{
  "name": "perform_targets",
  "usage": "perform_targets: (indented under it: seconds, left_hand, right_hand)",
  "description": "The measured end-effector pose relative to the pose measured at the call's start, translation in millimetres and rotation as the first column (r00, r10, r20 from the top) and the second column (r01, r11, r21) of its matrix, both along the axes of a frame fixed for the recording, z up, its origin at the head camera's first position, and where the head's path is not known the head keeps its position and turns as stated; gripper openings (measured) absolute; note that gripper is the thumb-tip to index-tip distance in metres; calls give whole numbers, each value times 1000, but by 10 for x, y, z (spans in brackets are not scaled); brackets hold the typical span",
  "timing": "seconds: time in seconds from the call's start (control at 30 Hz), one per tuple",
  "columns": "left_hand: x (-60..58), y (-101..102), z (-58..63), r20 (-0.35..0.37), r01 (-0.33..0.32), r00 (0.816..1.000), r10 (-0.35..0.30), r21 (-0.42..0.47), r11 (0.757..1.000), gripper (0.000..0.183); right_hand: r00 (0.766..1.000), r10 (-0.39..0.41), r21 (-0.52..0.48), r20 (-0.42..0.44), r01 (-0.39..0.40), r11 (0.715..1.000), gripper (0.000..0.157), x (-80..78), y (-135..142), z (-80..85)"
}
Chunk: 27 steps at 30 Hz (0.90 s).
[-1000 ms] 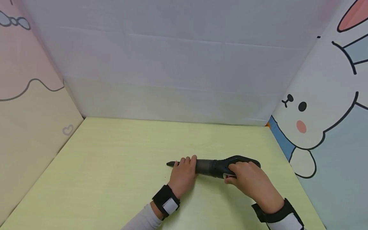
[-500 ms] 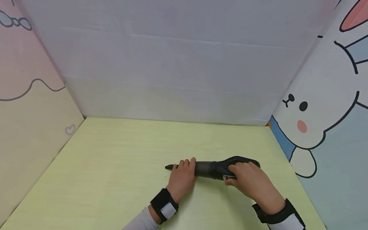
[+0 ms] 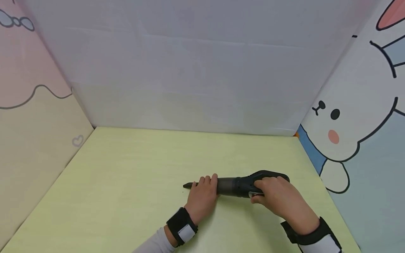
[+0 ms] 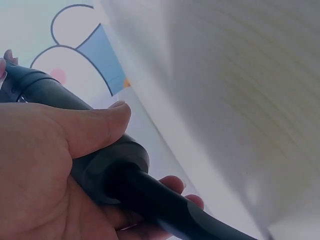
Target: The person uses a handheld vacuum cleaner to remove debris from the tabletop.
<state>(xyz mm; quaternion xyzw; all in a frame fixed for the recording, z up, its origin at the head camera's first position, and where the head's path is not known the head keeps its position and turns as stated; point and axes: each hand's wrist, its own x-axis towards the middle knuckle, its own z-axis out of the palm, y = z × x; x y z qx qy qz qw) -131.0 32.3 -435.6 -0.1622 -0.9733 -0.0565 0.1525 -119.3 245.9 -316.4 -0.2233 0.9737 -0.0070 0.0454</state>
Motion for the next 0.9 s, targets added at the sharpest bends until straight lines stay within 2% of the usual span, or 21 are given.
perform_targets:
  seconds: [0.57,0.9]
  left_hand:
    - [127,47,39,42,-10,999,12,-39,999,47]
    - [185,42,43,-9,-27,1000,27,-40,999,50]
  right_hand:
    - [997,-15,7,71,14,1000,29,43,33,40]
    - [997,-14,5,75,14,1000,31,60,29,46]
